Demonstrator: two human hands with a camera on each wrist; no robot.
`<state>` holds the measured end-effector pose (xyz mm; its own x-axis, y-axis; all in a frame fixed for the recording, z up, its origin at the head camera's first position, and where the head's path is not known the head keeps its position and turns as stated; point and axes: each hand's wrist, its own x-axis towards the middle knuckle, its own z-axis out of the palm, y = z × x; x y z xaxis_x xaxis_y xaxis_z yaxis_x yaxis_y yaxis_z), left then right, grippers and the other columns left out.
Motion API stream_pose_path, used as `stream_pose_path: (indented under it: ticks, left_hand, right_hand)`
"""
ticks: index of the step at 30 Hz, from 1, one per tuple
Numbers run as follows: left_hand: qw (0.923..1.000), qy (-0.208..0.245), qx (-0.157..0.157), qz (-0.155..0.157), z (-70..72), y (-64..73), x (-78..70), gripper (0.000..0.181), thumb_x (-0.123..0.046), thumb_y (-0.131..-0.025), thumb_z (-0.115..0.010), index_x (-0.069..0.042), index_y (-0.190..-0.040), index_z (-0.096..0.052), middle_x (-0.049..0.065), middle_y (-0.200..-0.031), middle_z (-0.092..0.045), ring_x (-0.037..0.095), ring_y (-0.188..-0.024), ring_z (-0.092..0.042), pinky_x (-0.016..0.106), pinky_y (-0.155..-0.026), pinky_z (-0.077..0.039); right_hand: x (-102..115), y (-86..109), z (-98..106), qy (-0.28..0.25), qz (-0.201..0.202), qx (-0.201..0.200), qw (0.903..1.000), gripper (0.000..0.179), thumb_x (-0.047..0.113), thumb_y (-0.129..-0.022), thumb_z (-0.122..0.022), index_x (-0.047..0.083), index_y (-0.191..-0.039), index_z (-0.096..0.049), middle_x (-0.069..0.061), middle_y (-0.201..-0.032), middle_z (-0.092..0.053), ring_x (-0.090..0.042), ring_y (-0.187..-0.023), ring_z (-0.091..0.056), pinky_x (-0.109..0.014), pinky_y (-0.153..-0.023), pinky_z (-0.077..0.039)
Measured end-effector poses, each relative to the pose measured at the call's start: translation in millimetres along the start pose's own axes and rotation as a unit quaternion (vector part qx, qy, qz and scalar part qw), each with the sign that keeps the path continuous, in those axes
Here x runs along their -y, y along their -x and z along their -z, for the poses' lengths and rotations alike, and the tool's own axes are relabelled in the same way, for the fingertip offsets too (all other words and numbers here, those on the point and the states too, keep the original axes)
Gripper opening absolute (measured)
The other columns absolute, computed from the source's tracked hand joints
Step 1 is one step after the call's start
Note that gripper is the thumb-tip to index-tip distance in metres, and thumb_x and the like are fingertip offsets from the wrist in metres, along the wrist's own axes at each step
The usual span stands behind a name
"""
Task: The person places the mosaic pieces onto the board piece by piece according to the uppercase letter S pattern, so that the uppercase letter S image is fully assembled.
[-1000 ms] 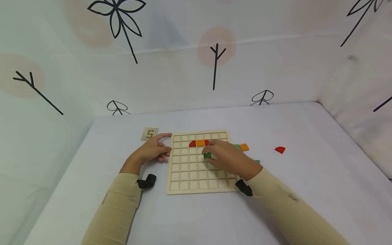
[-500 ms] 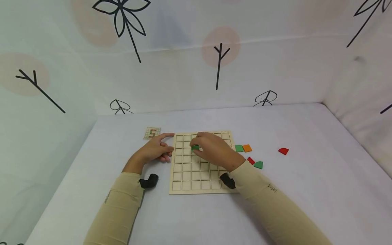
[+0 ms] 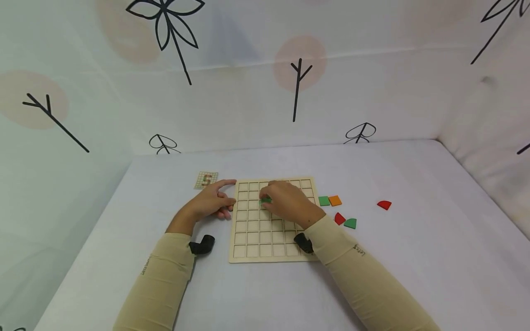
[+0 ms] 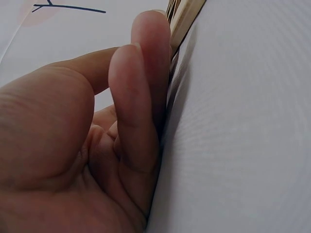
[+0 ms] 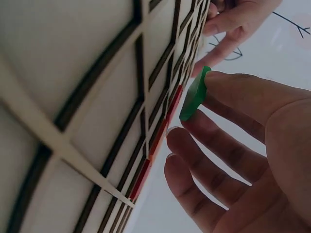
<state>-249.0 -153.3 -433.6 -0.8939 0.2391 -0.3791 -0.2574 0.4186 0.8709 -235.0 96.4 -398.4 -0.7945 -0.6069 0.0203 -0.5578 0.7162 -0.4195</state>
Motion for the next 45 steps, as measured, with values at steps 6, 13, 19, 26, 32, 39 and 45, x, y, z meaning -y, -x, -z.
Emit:
stream_pose_path:
  ticks: [6,13,19,26,32,39,45]
  left_hand:
    - [1.0,0.0,0.001,0.004,-1.2,-1.3,0.6,0.068,-0.01,-0.097,-0.064,-0.027,-0.155,-0.033,0.009,-0.081,-0.068,0.014,-0.055,-0.067,0.023,-0.051,-0.054]
    - [1.0,-0.003,-0.003,0.004,-1.7,-1.7,0.2,0.068,-0.01,-0.096,-0.065,-0.027,-0.155,-0.034,0.009,-0.081,-0.068,0.014,-0.055,-0.067,0.024,-0.051,-0.055]
    - [1.0,-0.003,-0.003,0.001,-0.7,-0.7,1.4,0.068,-0.01,-0.096,-0.064,-0.026,-0.155,-0.033,0.009,-0.08,-0.068,0.014,-0.055,-0.066,0.023,-0.051,-0.054]
    - [1.0,-0.004,-0.004,-0.002,-0.8,0.8,0.2,0.068,-0.01,-0.096,-0.065,-0.026,-0.155,-0.034,0.008,-0.08,-0.068,0.014,-0.055,-0.067,0.023,-0.051,-0.054]
    - [1.0,-0.002,0.001,-0.003,-0.6,0.0,0.0,0.068,-0.01,-0.096,-0.064,-0.026,-0.155,-0.033,0.008,-0.08,-0.068,0.014,-0.055,-0.066,0.024,-0.051,-0.055]
    - [1.0,-0.001,-0.002,0.007,-1.7,0.4,-0.4,0.069,-0.01,-0.096,-0.065,-0.026,-0.155,-0.033,0.009,-0.08,-0.068,0.014,-0.055,-0.066,0.024,-0.052,-0.054]
    - [1.0,-0.003,-0.002,0.006,-1.1,0.4,-0.9,0.069,-0.011,-0.097,-0.064,-0.026,-0.155,-0.032,0.009,-0.081,-0.068,0.013,-0.054,-0.066,0.023,-0.051,-0.054]
  right_hand:
    - [-6.7,-0.2,-4.6,-0.005,0.002,0.004,1.0,0.022,0.017,-0.092,-0.074,0.01,-0.113,-0.075,-0.002,-0.106,-0.071,-0.016,-0.095,-0.064,-0.035,-0.085,-0.056]
    - [-9.7,1.2,-4.5,-0.006,0.011,0.005,0.9999,0.018,0.015,-0.091,-0.074,0.007,-0.107,-0.077,-0.003,-0.103,-0.069,-0.016,-0.092,-0.063,-0.035,-0.084,-0.056]
    - [-10.1,2.3,-4.3,-0.001,0.016,0.005,0.9999,0.019,0.013,-0.091,-0.073,0.005,-0.108,-0.077,-0.006,-0.103,-0.067,-0.016,-0.089,-0.061,-0.032,-0.08,-0.056]
    - [-10.5,3.3,-3.7,-0.001,0.018,0.002,0.9998,0.021,0.006,-0.09,-0.069,0.004,-0.109,-0.076,-0.007,-0.101,-0.065,-0.015,-0.081,-0.056,-0.028,-0.073,-0.052]
    - [-11.7,3.3,-4.6,-0.003,0.015,-0.002,0.9999,0.02,0.007,-0.091,-0.069,0.005,-0.109,-0.077,-0.007,-0.1,-0.064,-0.015,-0.081,-0.056,-0.027,-0.074,-0.052]
    - [-13.5,2.2,-7.5,-0.005,0.011,0.002,0.9999,0.021,0.009,-0.092,-0.07,0.006,-0.111,-0.076,-0.007,-0.101,-0.064,-0.014,-0.08,-0.054,-0.027,-0.073,-0.05]
    - [-13.5,2.3,-8.1,-0.004,0.018,-0.005,0.9998,0.021,0.01,-0.091,-0.071,0.007,-0.111,-0.076,-0.005,-0.099,-0.064,-0.013,-0.076,-0.053,-0.026,-0.07,-0.049]
